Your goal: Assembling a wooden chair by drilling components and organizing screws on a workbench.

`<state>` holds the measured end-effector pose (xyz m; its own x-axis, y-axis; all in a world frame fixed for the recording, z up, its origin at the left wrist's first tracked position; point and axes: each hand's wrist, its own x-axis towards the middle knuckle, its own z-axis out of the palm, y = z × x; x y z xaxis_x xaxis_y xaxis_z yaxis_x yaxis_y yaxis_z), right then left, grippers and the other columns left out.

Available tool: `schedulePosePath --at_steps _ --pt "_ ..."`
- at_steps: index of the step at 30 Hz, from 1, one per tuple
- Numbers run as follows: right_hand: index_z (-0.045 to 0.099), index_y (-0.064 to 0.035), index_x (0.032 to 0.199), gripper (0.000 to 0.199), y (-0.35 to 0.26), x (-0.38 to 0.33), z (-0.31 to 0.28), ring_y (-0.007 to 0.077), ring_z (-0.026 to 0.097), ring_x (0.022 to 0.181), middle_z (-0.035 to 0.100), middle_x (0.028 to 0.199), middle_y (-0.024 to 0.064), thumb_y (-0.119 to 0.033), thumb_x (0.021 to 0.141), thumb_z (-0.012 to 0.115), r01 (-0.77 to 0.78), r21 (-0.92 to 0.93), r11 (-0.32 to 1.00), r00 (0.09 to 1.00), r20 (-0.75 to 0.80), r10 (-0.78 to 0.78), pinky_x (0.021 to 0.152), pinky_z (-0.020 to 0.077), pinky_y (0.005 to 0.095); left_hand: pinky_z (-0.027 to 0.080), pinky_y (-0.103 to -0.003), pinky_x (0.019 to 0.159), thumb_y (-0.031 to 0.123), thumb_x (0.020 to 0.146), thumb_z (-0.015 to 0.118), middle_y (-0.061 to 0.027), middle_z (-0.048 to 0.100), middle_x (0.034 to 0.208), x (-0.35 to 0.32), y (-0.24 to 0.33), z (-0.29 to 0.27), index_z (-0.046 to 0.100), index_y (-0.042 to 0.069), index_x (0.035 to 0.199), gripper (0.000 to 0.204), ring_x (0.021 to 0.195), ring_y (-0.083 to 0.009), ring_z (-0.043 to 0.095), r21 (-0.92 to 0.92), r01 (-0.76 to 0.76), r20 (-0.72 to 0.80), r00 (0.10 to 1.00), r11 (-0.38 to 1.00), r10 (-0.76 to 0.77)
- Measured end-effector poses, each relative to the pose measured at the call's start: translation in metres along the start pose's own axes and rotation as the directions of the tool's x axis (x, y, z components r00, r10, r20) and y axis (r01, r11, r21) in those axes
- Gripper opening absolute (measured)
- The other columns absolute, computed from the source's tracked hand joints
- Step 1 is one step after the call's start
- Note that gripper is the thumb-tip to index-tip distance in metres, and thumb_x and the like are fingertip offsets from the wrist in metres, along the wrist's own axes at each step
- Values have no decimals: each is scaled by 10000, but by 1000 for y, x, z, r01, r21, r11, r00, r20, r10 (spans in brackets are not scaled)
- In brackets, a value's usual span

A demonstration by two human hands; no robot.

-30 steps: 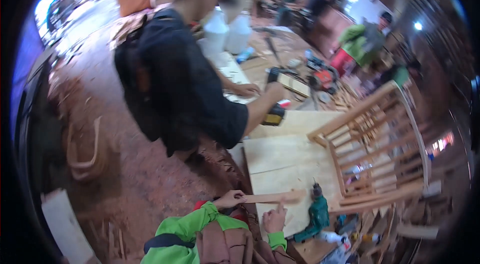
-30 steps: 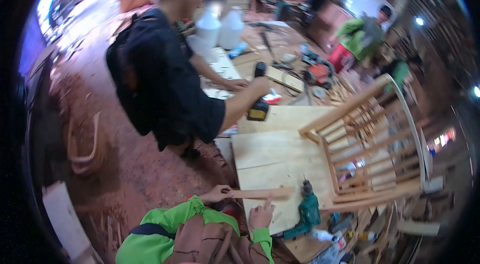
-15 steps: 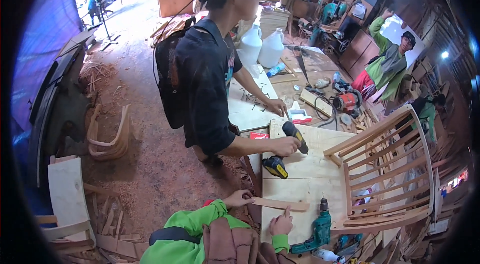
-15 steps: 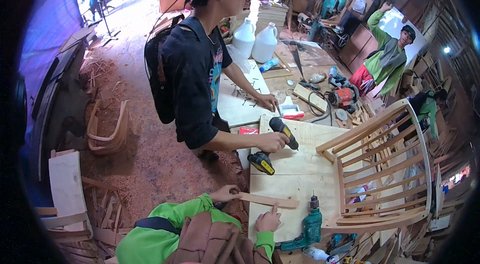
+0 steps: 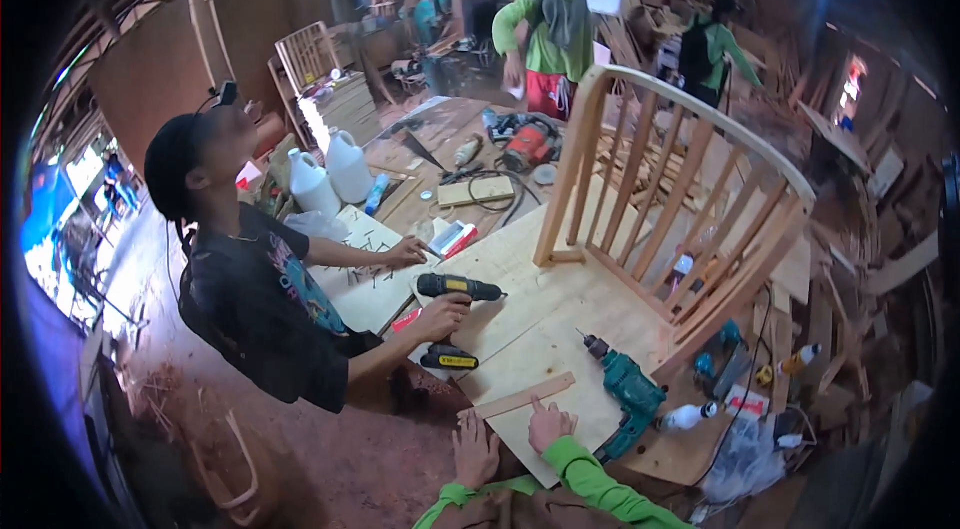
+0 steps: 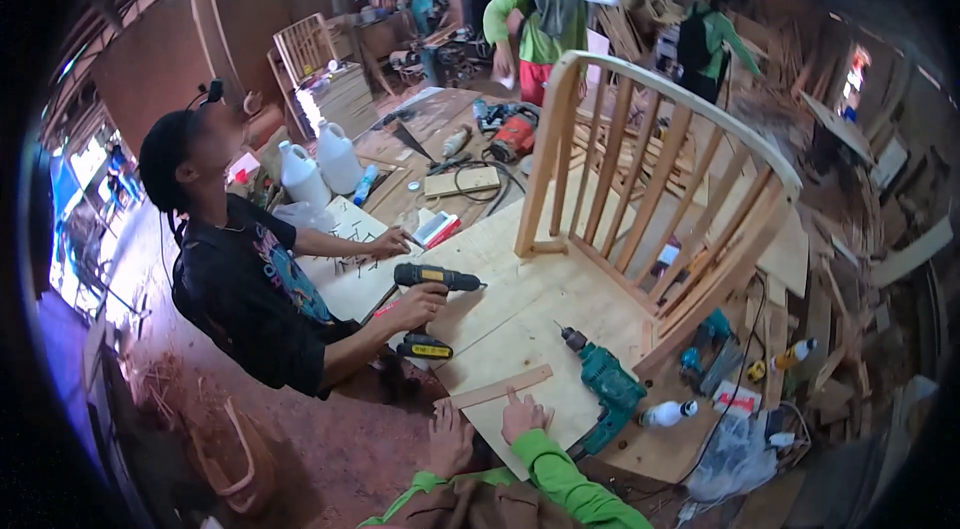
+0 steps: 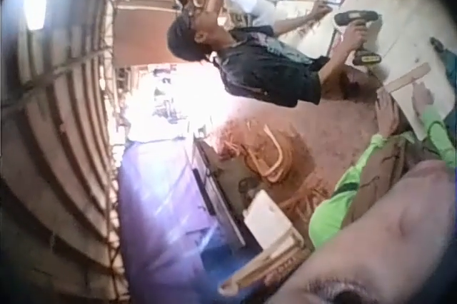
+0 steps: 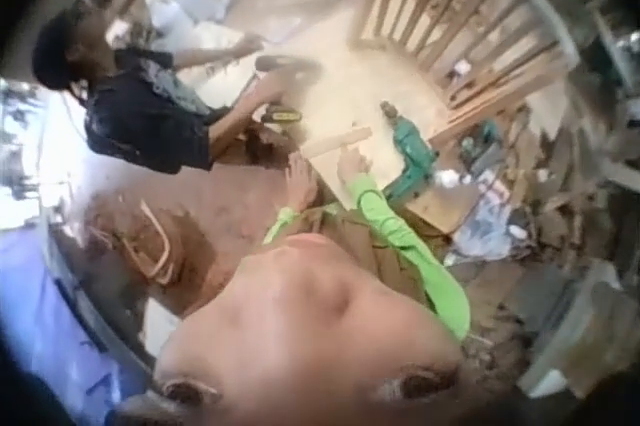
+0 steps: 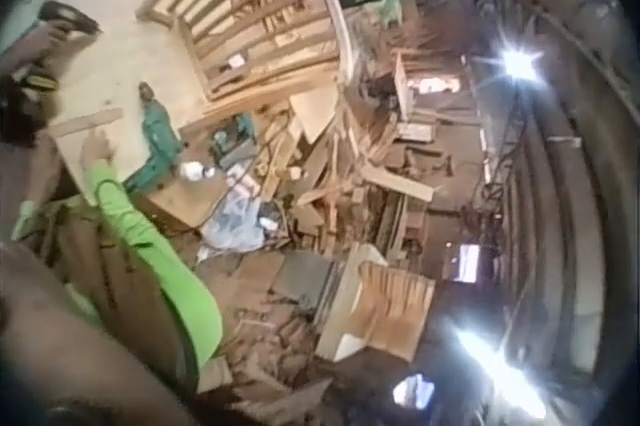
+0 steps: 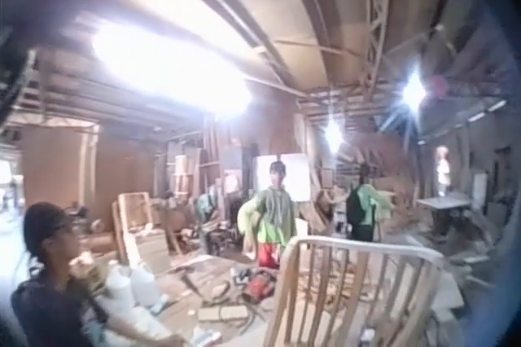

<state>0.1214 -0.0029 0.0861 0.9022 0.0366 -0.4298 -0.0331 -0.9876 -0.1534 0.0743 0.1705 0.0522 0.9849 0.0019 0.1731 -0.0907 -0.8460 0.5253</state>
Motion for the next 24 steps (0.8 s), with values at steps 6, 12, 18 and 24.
schedulePosePath --at_steps 6,12,18,24 --pt "620 -171 1303 482 -3 -17 13 328 518 1181 494 1384 115 -201 822 627 -30 0 1000 982 -184 30 1100 280 616 199 -576 1166 351 971 495 -217 194 1599 -3 -12 14 232 -40 1507 713 1478 -402 175 25 -32 224 974 999 25" --pt "724 -40 890 220 5 -11 48 287 485 1203 458 1484 66 -211 791 627 128 75 989 919 -385 -90 1024 372 501 225 -533 1175 290 961 523 -317 236 1529 -14 -26 28 232 -82 1483 705 1441 -497 175 18 -107 87 991 994 105" --pt "656 -12 791 177 15 -14 61 281 531 1189 575 1376 77 -183 761 619 328 145 933 631 -769 -103 963 397 473 238 -527 1173 282 964 517 -309 260 1517 -13 -33 26 231 -78 1485 695 1416 -510 218 6 -166 160 974 986 163" --pt "619 -22 764 132 18 -16 46 275 553 1173 575 1374 68 -155 759 622 318 197 927 627 -778 -49 957 396 476 185 -541 1190 172 837 648 -288 187 1559 -7 -21 22 197 -68 1497 835 1439 -515 151 -65 -216 120 968 974 222"
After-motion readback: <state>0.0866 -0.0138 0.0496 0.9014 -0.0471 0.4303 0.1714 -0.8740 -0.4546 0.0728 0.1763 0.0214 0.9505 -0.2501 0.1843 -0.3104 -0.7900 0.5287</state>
